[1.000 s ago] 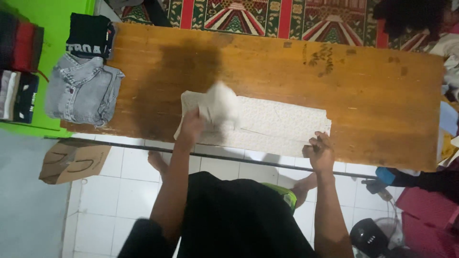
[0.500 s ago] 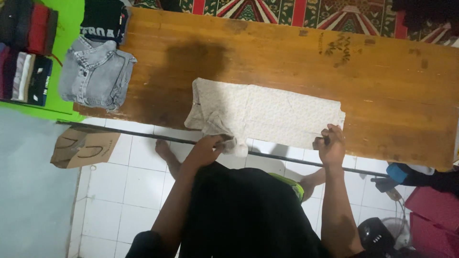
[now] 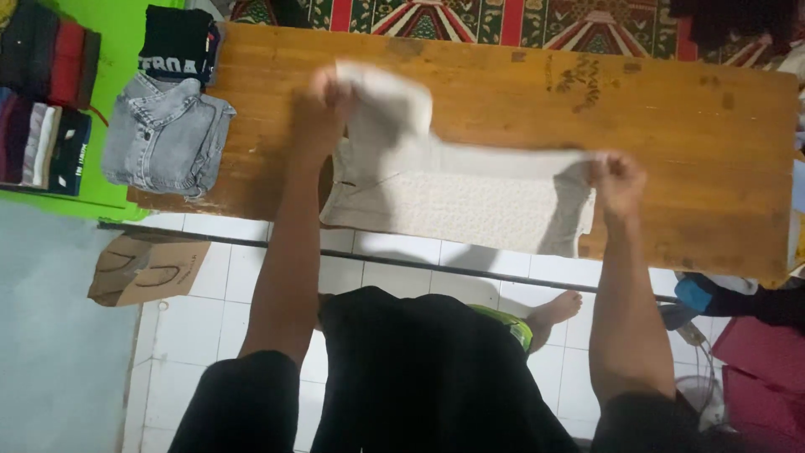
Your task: Folding a long-sleeved shirt on a wooden table.
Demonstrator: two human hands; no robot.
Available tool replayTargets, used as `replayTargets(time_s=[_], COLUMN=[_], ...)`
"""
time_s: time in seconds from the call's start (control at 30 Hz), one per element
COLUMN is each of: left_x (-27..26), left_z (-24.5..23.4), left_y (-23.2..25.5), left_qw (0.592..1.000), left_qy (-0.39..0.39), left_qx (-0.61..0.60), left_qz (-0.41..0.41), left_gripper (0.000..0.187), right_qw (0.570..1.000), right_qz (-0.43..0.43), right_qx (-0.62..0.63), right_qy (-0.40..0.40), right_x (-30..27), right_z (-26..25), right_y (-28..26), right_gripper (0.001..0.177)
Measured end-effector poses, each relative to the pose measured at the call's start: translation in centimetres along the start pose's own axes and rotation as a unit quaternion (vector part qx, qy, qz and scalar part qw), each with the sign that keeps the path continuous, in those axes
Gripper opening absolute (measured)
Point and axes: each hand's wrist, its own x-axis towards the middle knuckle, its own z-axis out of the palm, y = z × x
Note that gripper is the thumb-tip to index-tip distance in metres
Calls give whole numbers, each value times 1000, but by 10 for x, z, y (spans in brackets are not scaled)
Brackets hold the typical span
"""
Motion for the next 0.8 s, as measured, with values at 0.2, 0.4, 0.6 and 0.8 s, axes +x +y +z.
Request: replayTargets(time_s=[0.2, 0.4, 0.6, 0.8], left_x=[1, -107, -116, -111], left_z=[10, 82, 99, 81], left_y=[55, -46, -71, -54], left_qw=[992, 977, 927, 917], left_qy=[-52, -137, -173, -210], left_qx=[108, 133, 317, 316], left_qz=[-32, -94, -103, -120], left_gripper=[44, 46, 28, 23], right_qw=[963, 902, 811, 769], right_qz=[205, -42, -22, 81], right_qx=[-91, -419, -574, -614], right_qy=[151, -90, -110, -159], right_x=[18, -27, -22, -1], right_z=[55, 47, 60, 60], right_y=[-62, 32, 28, 25], right_gripper=[7, 29, 57, 59])
